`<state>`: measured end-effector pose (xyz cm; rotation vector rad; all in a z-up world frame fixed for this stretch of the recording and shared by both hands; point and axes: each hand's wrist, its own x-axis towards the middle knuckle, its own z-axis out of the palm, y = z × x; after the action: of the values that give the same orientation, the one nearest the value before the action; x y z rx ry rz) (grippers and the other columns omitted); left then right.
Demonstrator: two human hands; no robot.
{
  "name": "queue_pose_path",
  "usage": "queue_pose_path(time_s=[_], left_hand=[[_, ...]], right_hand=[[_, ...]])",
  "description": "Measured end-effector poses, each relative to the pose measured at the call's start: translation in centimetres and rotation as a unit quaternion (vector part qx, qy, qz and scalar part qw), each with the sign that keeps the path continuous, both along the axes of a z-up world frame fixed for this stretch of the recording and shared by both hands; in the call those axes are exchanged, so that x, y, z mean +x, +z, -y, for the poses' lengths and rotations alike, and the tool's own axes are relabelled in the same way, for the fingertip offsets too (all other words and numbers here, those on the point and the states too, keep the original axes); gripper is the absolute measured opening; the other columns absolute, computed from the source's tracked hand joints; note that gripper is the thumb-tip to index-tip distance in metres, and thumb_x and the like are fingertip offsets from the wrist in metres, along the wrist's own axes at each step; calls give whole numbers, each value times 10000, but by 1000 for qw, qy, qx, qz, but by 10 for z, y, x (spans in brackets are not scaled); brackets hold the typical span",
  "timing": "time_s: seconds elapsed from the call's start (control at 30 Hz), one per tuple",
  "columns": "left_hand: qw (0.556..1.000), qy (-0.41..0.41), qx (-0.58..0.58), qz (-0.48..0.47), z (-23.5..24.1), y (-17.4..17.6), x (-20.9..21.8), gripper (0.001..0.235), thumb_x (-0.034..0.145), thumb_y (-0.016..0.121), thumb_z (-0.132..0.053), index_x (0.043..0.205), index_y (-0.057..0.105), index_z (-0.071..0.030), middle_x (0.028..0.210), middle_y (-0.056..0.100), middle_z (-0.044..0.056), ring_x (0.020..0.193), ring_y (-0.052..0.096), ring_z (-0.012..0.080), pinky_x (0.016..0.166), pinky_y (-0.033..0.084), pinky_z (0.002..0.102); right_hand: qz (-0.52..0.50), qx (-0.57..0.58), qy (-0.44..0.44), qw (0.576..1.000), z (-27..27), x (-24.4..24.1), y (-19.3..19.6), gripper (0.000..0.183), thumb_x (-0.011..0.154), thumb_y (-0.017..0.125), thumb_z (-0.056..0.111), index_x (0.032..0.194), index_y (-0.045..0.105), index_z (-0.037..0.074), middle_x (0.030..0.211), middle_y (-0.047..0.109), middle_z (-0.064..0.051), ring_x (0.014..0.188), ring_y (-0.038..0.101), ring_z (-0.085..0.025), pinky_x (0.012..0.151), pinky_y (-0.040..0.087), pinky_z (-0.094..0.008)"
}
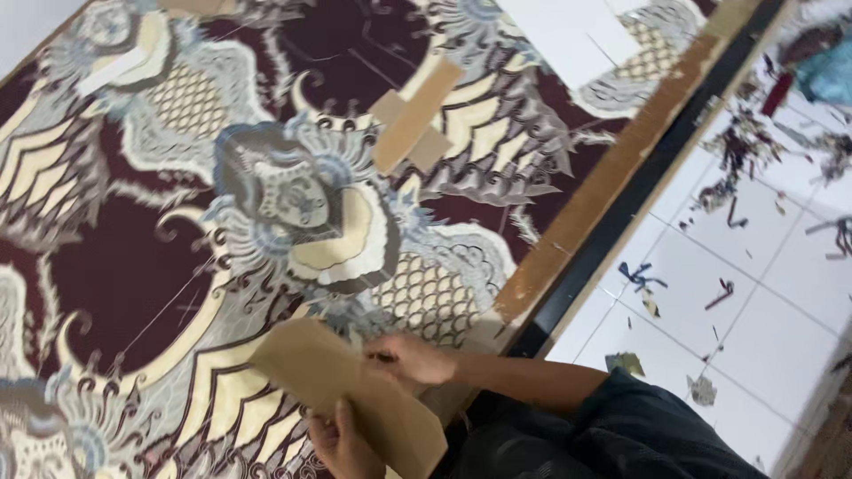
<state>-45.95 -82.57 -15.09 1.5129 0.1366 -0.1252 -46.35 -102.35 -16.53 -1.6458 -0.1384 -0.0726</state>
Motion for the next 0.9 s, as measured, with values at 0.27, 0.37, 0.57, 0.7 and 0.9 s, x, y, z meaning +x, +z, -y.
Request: queue_pose_path(time_s=[0.27,0.37,0.57,0.7,0.9], left_hand=[[990,-7,-57,-132,20,-35,35,501,914,616,-264,1376,545,-82,1239,686,174,1042,699,337,830,599,483],[992,-95,63,-58,32,-39,60,472,876,626,-367,1300,590,-162,1205,698,159,1039,707,345,834,601,493],[994,21,5,-105,206,-98,22,439,914,607,-293,1308,571,-105,1215,667,151,1056,662,298,863,565,446],[995,3,22,-96,360,-76,34,417,939,595,-245,1314,559,-66,1222,645,146,1067,632,267,881,541,414],[993,-48,98,-41,526,-13,19,384,977,577,-172,1322,541,-9,1231,613,137,1084,588,220,910,505,366]], right_hand=[[-285,-99,-257,918,169,-52,-15,360,1028,460,377,1269,666,207,688,651,-91,577,644,-248,598,566,-415],[-384,-109,-322,858,291,-57,-26,418,1045,487,469,1159,668,110,686,680,-159,533,597,-232,530,561,-447],[-99,-314,-565,757,573,-14,-83,340,950,689,330,882,730,0,758,690,-267,760,700,-449,724,558,-510],[-152,-408,-598,672,721,-3,-90,394,913,708,360,868,702,-31,825,705,-286,759,682,-460,695,536,-537],[-336,-164,-242,895,688,-12,-23,324,1030,453,344,1220,671,200,938,720,-64,723,670,-299,633,571,-420]])
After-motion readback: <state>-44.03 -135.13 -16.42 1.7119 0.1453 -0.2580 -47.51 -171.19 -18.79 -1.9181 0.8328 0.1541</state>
